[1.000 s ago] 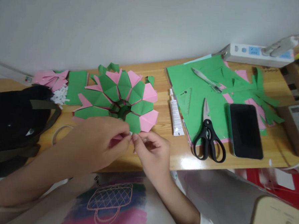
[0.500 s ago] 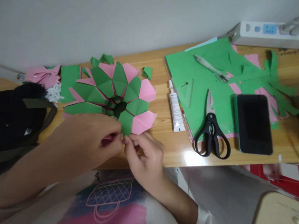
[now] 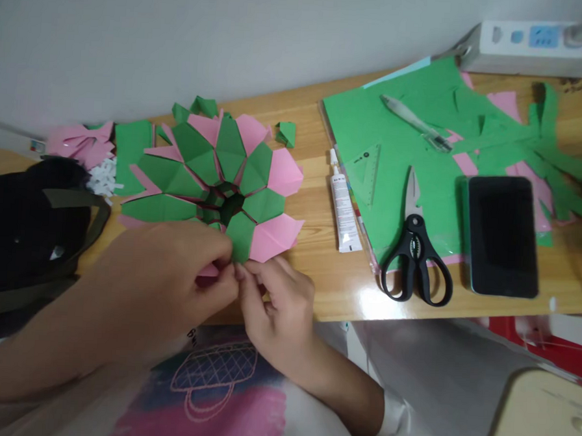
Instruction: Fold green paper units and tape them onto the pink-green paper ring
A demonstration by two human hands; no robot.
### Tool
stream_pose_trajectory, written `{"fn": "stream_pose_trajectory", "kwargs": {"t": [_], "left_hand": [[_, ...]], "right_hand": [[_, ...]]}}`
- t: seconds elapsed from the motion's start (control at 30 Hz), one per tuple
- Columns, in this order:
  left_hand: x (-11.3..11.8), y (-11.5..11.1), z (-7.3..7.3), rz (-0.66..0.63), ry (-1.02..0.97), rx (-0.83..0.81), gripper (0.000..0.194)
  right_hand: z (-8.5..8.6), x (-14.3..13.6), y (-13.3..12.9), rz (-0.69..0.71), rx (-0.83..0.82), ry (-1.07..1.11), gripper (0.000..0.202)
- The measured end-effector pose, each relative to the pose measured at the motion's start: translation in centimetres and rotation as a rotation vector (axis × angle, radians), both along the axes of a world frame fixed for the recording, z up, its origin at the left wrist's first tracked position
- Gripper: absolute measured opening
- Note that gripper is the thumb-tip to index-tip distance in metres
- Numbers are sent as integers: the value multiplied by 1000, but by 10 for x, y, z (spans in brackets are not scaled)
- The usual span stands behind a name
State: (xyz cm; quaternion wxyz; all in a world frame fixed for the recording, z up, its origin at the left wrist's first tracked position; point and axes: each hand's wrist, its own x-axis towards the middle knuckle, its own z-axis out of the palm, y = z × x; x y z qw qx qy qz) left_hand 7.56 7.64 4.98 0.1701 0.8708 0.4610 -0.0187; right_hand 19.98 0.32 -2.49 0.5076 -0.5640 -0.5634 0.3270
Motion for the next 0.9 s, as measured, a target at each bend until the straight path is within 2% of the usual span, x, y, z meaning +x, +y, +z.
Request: {"fn": "stream_pose_trajectory", "kwargs": {"t": [0.2,0.4,0.5,0.67,0.9], "left_hand": [[2,-5,0,-7,21,104,30],[-3,-2,2,-23,-22,39,31],[-2,-2,2,-6,6,17,32],[0,-5,1,48,-54,-37,30],[2,-5,-1,28,-8,21,32]], "right_hand": [[3,0,1,-13,-37,1,15],[1,1,0,1,-44,11,14],[0,1,-1,4,-30,15,14],[0,-1,-1,-6,-17,5,14],[2,-2,-1,-3,-18,0,14]]}}
